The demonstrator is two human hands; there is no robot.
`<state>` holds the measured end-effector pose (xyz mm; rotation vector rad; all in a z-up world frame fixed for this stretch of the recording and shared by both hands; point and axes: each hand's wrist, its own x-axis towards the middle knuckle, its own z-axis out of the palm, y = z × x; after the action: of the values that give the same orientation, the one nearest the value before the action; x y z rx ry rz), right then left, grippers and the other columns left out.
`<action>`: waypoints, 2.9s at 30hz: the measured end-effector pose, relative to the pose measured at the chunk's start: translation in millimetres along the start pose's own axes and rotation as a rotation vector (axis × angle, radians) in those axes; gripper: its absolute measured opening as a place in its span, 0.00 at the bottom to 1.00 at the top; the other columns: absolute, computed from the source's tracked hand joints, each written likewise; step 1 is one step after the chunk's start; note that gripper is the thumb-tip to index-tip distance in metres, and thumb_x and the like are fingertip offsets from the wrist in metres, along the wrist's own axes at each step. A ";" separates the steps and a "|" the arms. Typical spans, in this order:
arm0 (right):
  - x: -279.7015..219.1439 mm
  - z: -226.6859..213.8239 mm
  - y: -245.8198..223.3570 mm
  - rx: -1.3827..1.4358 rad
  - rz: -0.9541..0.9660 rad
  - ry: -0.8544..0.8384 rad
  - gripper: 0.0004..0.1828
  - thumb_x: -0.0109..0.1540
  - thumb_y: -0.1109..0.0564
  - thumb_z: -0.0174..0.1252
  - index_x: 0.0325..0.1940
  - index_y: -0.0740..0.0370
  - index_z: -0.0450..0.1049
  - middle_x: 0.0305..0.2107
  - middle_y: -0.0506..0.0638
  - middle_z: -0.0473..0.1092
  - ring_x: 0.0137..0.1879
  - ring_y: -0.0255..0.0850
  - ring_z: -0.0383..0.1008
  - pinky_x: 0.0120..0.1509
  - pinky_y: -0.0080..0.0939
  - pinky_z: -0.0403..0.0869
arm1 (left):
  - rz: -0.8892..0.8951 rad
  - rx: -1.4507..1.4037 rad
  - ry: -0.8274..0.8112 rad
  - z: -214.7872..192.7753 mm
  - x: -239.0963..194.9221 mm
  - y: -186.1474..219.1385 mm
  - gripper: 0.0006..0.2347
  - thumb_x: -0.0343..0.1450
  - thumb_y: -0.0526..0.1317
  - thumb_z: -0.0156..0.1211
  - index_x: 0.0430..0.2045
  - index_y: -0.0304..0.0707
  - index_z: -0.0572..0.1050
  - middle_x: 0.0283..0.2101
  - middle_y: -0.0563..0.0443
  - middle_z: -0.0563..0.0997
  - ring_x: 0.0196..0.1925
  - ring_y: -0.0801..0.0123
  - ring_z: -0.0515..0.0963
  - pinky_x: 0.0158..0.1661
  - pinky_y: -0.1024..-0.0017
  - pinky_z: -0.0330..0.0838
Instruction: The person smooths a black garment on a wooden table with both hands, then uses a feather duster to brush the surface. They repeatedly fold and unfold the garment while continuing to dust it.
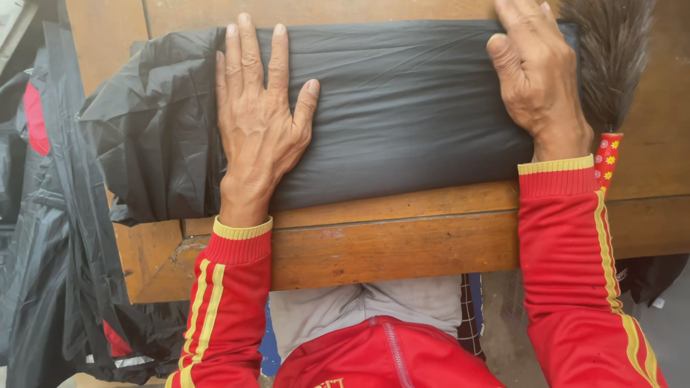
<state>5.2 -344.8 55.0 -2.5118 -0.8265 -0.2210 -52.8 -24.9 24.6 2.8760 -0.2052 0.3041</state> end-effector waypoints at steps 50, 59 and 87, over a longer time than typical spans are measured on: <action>-10.7 -16.4 -32.9 -0.444 0.381 -0.061 0.33 0.76 0.54 0.52 0.70 0.92 0.54 0.64 0.80 0.42 0.68 0.71 0.35 0.65 0.81 0.37 | 0.045 0.069 -0.058 -13.3 6.9 -4.9 0.28 0.80 0.52 0.55 0.65 0.25 0.58 0.65 0.24 0.48 0.69 0.38 0.50 0.66 0.46 0.52; 30.3 -2.4 -8.2 -0.020 -0.087 -0.194 0.28 0.63 0.66 0.54 0.66 0.80 0.59 0.59 0.71 0.60 0.64 0.63 0.58 0.69 0.57 0.55 | 0.273 -0.213 -0.054 -32.8 40.4 -34.2 0.29 0.72 0.50 0.64 0.60 0.25 0.62 0.60 0.31 0.65 0.63 0.42 0.62 0.61 0.39 0.43; 11.1 -24.8 -16.7 -0.385 0.183 -0.464 0.22 0.60 0.43 0.62 0.46 0.62 0.68 0.35 0.59 0.71 0.43 0.59 0.69 0.50 0.55 0.65 | 0.119 -0.080 -0.587 -85.7 50.1 -64.6 0.31 0.54 0.53 0.73 0.41 0.32 0.64 0.40 0.33 0.74 0.52 0.43 0.67 0.49 0.53 0.59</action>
<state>4.2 -339.6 86.4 -3.0417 -0.7718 0.3065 -9.8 53.2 102.7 2.7971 -0.4771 -0.5257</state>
